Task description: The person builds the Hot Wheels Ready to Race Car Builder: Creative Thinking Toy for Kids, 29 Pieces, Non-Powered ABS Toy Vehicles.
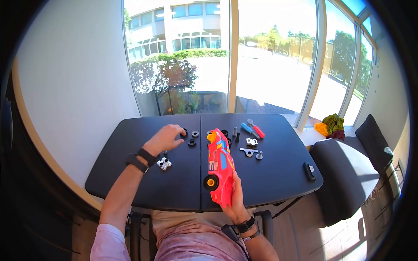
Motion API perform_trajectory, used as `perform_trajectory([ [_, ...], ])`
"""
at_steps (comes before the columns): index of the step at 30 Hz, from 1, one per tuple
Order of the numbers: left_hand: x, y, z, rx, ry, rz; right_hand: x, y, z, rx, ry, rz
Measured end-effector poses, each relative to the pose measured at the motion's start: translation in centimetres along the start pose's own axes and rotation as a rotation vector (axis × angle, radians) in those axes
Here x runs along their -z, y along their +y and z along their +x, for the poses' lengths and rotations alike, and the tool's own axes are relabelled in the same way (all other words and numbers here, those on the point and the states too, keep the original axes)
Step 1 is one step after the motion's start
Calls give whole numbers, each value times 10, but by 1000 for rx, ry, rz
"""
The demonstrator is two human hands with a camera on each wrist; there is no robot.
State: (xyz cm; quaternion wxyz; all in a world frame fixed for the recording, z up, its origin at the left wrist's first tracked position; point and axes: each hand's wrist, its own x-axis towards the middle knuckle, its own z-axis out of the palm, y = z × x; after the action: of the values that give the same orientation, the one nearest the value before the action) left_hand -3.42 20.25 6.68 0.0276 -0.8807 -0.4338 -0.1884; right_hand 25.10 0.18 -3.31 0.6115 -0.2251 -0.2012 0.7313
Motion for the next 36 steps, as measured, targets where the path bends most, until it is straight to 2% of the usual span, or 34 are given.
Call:
perform_trajectory([
  [2, -35, -3, 16, -46, -97, 8, 1, -1, 0, 5, -4, -3],
  [5, -93, -12, 32, -91, -25, -7, 0, -1, 1, 9, -13, -20],
  [9, -122, -18, 38, -41, -125, 78, 3, -3, 0, -22, -2, -21],
  [12, -92, -2, 31, -20, -148, 115, 0, -4, -1, -12, 8, -36],
  [15, -71, 16, 16, 19, 186, -181, -1, -4, -1, -9, 4, -21],
  [16, -54, 31, 10, 108, 166, -354, -1, -4, -1, -4, 4, -24],
  [19, -5, 83, -31, 154, 246, -833, -3, -3, 0, 3, 4, -25],
  [22, 12, 112, -76, 92, 215, -1037, -8, -4, -1, 3, -4, -27],
  [25, 28, 145, -111, 58, 221, -1069, -7, -4, -4, 2, -39, -41],
  [30, 32, 172, -130, -110, 313, -720, 4, -3, -4, -5, -147, -41],
  [36, 27, 185, -130, -153, 329, -683, -6, 0, -7, 37, -83, -48],
])
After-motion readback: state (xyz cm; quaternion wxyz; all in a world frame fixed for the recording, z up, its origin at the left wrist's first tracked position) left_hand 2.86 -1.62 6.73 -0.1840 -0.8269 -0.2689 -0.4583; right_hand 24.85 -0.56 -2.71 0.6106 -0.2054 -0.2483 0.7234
